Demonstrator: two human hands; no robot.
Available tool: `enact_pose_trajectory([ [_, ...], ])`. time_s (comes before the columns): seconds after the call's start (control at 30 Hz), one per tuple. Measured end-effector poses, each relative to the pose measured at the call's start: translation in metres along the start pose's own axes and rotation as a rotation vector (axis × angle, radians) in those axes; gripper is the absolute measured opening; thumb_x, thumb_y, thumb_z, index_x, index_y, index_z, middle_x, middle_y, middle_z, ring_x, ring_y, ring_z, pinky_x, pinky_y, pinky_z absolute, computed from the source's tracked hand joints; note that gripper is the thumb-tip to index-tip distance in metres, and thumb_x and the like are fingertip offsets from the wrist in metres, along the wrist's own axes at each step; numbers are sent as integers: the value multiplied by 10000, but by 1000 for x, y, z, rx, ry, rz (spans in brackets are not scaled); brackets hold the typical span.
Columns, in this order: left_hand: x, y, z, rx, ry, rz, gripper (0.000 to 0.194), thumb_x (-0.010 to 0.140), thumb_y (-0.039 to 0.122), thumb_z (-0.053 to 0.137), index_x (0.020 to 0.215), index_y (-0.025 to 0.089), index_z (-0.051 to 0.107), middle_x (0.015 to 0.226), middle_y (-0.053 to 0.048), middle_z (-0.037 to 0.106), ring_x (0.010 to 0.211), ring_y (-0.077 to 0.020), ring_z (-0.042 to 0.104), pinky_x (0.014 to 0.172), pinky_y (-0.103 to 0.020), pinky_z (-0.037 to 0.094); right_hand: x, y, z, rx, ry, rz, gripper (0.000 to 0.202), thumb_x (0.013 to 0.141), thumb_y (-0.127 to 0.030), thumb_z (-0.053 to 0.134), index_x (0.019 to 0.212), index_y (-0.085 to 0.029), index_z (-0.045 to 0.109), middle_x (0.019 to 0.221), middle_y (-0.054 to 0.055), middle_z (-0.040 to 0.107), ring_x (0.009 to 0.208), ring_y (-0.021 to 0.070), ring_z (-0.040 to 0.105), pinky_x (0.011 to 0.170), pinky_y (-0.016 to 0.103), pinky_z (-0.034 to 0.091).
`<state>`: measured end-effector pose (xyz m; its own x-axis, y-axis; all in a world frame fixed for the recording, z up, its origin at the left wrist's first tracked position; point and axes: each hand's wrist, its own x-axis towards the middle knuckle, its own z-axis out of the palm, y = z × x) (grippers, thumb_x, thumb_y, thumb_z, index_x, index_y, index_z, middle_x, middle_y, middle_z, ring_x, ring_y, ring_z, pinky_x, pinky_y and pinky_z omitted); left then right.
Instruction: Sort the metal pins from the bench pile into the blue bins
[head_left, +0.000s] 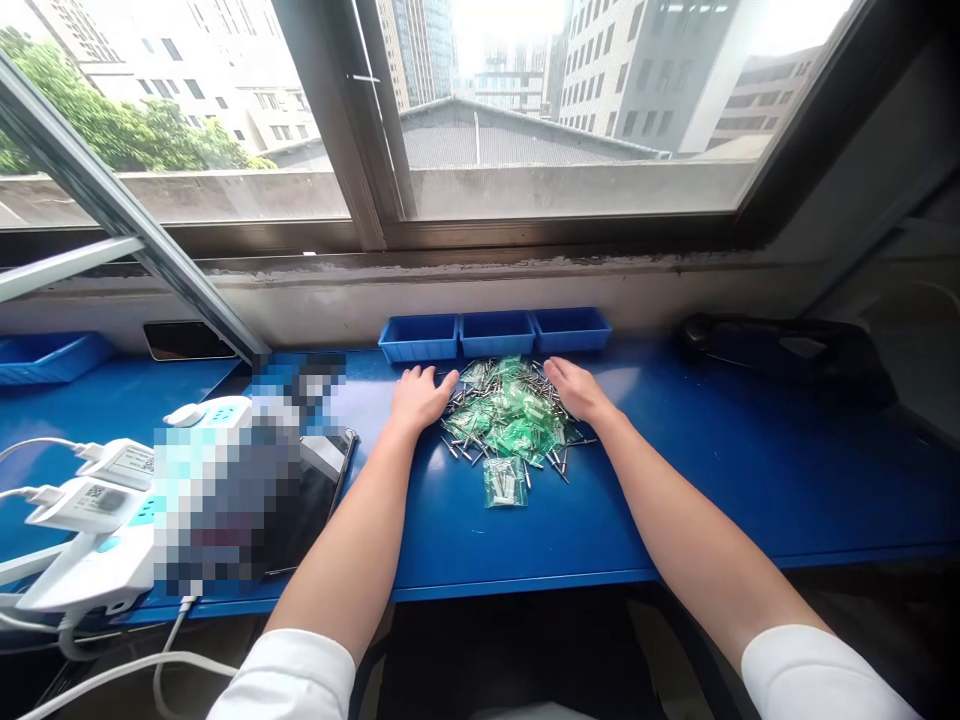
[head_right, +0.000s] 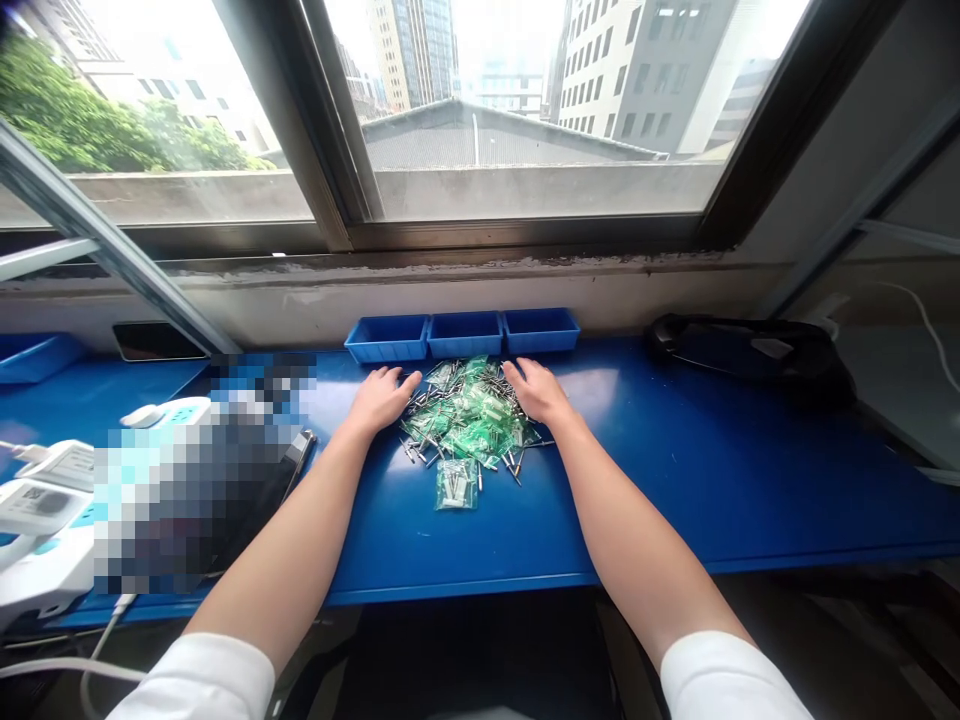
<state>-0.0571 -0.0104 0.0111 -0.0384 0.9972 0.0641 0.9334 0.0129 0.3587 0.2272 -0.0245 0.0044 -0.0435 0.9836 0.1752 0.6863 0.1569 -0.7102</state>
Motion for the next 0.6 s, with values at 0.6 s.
enact_pose_trajectory([
  [0.6,-14,21,7,-202,30,411,527,862,527,422,1216,163,562,1276,-94,579,1182,-236,529,1007,-339,425,1,0,-20,-1,-4,-57,459,741,-289,587,1185,-174,608,1238,69,615,1115,224,572,972,330,444],
])
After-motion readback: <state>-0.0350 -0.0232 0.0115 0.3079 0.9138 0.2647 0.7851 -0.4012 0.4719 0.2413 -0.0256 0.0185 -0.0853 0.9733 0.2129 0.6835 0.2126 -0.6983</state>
